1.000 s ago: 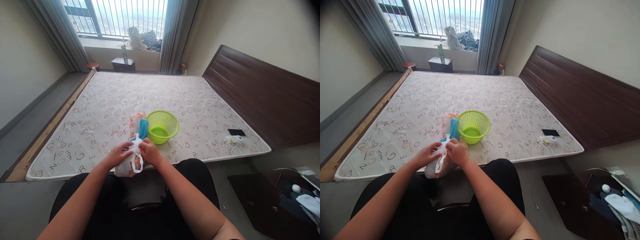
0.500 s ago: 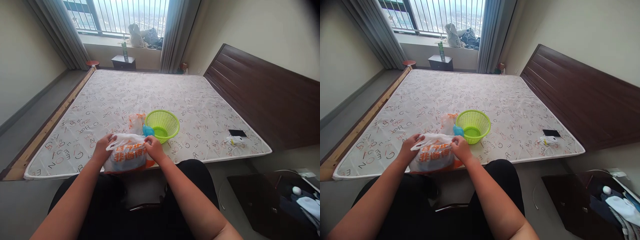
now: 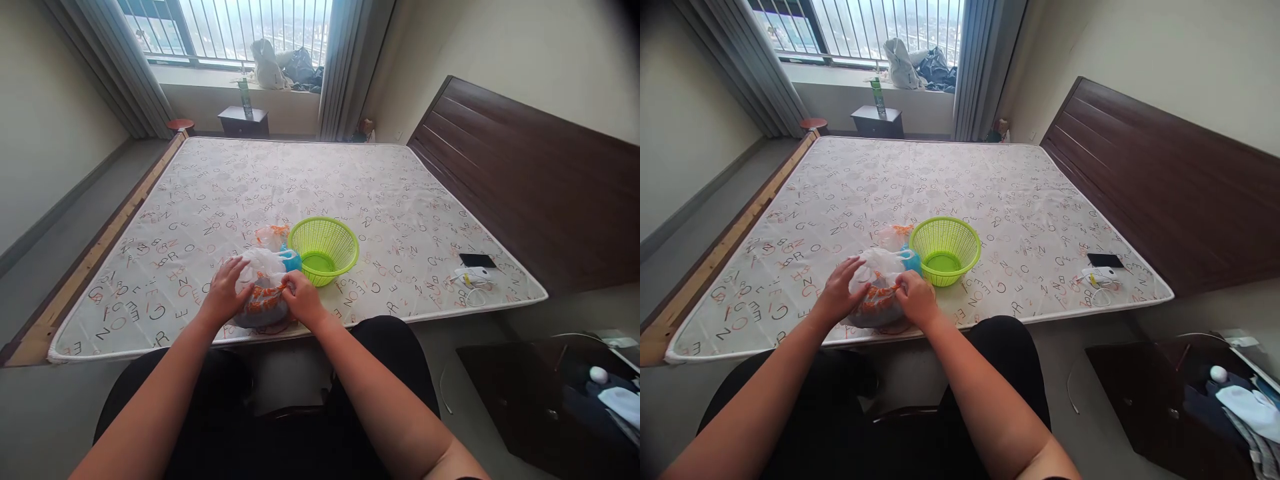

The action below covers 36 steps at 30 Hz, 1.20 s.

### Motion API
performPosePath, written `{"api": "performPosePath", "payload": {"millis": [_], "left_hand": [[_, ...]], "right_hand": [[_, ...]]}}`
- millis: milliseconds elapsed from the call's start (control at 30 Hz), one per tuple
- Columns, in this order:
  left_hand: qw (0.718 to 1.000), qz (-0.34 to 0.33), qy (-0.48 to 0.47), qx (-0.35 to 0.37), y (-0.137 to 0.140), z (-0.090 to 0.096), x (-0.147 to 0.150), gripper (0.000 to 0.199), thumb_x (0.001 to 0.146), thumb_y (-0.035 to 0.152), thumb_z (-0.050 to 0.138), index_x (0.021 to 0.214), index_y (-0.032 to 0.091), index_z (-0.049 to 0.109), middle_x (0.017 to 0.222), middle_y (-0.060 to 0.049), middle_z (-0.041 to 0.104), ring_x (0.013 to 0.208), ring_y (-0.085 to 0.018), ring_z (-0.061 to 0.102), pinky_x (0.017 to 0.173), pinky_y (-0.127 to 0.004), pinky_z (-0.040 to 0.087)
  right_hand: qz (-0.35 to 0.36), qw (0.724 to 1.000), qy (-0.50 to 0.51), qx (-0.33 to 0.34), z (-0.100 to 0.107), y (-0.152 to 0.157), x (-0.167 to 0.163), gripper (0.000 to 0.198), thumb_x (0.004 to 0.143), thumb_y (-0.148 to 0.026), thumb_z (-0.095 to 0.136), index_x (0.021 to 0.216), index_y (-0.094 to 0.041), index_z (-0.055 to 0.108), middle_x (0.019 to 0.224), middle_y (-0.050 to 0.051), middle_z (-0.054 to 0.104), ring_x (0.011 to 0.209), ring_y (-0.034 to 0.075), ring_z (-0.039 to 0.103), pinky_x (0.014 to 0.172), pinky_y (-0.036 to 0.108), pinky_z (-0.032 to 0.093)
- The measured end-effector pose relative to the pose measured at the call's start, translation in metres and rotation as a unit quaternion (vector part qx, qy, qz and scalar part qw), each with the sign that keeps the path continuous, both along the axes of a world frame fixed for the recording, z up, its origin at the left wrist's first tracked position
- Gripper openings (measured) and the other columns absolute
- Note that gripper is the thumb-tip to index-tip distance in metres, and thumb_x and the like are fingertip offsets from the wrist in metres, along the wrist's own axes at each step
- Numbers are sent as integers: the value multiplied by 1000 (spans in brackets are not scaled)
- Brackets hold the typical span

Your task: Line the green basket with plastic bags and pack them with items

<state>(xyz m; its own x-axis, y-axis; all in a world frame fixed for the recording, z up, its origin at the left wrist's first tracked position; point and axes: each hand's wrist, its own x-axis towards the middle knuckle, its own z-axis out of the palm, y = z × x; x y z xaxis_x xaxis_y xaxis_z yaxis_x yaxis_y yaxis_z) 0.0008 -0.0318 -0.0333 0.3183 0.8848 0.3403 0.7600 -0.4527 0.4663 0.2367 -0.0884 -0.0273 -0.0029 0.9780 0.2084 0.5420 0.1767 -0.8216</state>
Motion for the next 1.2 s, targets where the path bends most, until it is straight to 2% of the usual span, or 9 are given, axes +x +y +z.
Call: {"api": "performPosePath", "payload": {"millis": [133,267,433,567,767,867,1033,1133,1200], "left_hand": [[998,-19,55,-23,-1,-8,5,64,94,38,61,155,26,46,158,-13,50,152,-35,37,125,-57,26],[999,36,34,7,3,-5,1,70,92,38,61,157,21,42,166,-17,38,155,-37,33,124,-56,30],[995,84,7,-44,9,0,-7,55,93,36,55,145,19,55,136,-16,68,127,-34,64,109,-48,48],[991,74,-23,-112,8,3,-4,39,96,42,50,121,21,70,113,-10,78,106,-29,72,95,-38,54],[987,41,-66,-138,1,8,7,39,96,47,48,112,22,73,101,-5,79,93,-24,73,85,-32,54],[986,21,-81,-145,0,8,8,42,97,49,46,108,21,75,100,-5,79,92,-23,72,82,-29,54],[982,-1,-108,-155,-3,10,8,44,97,49,45,104,20,77,97,-4,79,90,-21,70,79,-28,55],[973,63,-160,-153,-2,12,7,46,98,53,43,88,18,72,80,-5,73,74,-19,66,69,-28,53],[949,136,-233,-163,2,12,4,52,99,59,40,85,17,68,71,-5,68,62,-17,60,59,-28,50]], "right_hand": [[64,998,4,17,1,-3,-1,18,87,-11,56,92,-25,66,104,1,70,99,16,65,94,30,51],[122,991,16,53,2,-4,-1,20,86,-8,56,89,-24,68,109,2,72,106,17,67,100,30,51],[128,990,36,53,7,-6,0,20,82,-8,59,89,-24,69,111,3,73,108,19,68,102,33,52],[106,992,64,4,10,-5,3,16,86,-16,61,99,-24,67,104,2,72,101,19,67,97,33,52],[83,992,54,-75,10,1,5,14,96,-34,61,102,-23,68,109,3,73,104,20,67,97,35,49],[48,993,10,-105,4,2,4,24,92,-45,69,100,-22,66,106,4,72,100,21,67,93,35,49],[65,984,-41,-163,-8,3,3,48,84,-44,81,122,-25,59,102,3,73,92,22,68,81,32,50],[71,986,-42,-142,-9,4,4,20,94,-40,70,107,-25,65,96,2,73,87,20,67,77,29,47],[48,991,-25,-124,-8,5,5,18,99,-40,62,92,-24,65,88,2,72,79,18,65,72,28,46]]}}
